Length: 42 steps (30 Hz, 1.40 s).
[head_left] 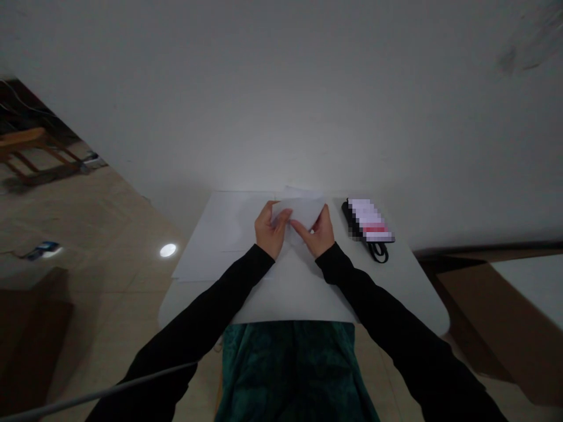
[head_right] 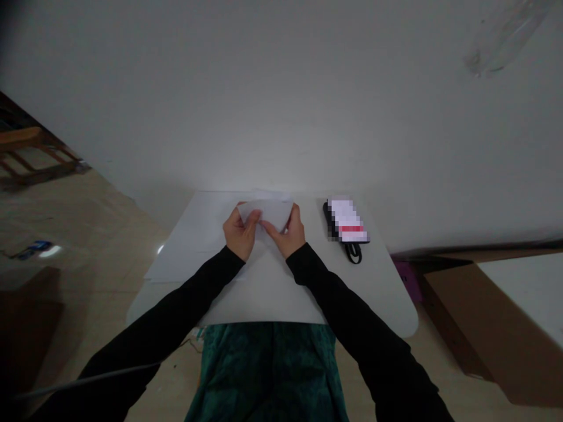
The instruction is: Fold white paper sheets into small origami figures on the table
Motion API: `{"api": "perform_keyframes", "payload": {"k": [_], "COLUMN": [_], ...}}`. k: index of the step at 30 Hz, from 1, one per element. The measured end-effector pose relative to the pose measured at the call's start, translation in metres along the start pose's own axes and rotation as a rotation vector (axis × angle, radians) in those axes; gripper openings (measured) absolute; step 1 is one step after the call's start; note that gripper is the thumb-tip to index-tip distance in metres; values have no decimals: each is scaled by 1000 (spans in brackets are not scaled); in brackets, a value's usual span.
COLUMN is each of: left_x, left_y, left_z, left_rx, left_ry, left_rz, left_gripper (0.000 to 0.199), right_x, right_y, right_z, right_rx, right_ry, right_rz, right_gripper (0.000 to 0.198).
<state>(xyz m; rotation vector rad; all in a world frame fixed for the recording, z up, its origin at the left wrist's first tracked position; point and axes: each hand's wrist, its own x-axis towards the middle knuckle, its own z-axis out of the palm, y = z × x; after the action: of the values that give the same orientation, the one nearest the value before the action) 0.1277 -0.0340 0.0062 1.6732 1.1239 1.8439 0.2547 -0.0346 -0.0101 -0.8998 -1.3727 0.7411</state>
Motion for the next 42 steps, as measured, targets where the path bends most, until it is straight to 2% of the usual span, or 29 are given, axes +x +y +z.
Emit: {"api": "perform_keyframes", "payload": {"k": [2,4,7,10,12,14,16,18,21,25,30,34,42], "left_x": [0,1,2,2,2,1,1,0,0,0,2,4,5], "left_y": [2,2,2,4,5,5,4,1,-3,-7,-9,-14,-19], "left_z": [2,5,10,14,15,15,14,15,19,25,29,31,33], "left_rx": [18,10,-80,-159,-127,-43,42,63,-30,-53,40,-15,8], "left_ry": [27,52,89,131,104,36,-18,-34,-34,-120,-111,-148,-166], "left_rz": [60,71,17,-29,-66,-95,-88,-70,-74,-96,-93,-79,-75], "left_gripper": [19,18,24,46,44,29,23,23,24,24,27,21,27], "right_x": [2,3,3,1,0,1,3,6,10,15,19,19,20], "right_y": [-1,-3,-7,-10,-9,-5,1,7,13,11,6,10,14], "right_z": [0,-1,-2,-3,-3,-4,-5,-7,-11,-14,-9,-3,-3], "right_rx": [26,52,40,8,-13,-48,-68,-62,-83,-161,-66,-24,22], "right_ry": [82,110,94,25,-2,17,52,74,86,117,156,186,206], "right_rz": [-19,-54,-119,-127,-99,-59,-22,3,56,144,206,261,322], "right_gripper": [77,74,47,33,34,35,35,36,37,36,35,37,40]}}
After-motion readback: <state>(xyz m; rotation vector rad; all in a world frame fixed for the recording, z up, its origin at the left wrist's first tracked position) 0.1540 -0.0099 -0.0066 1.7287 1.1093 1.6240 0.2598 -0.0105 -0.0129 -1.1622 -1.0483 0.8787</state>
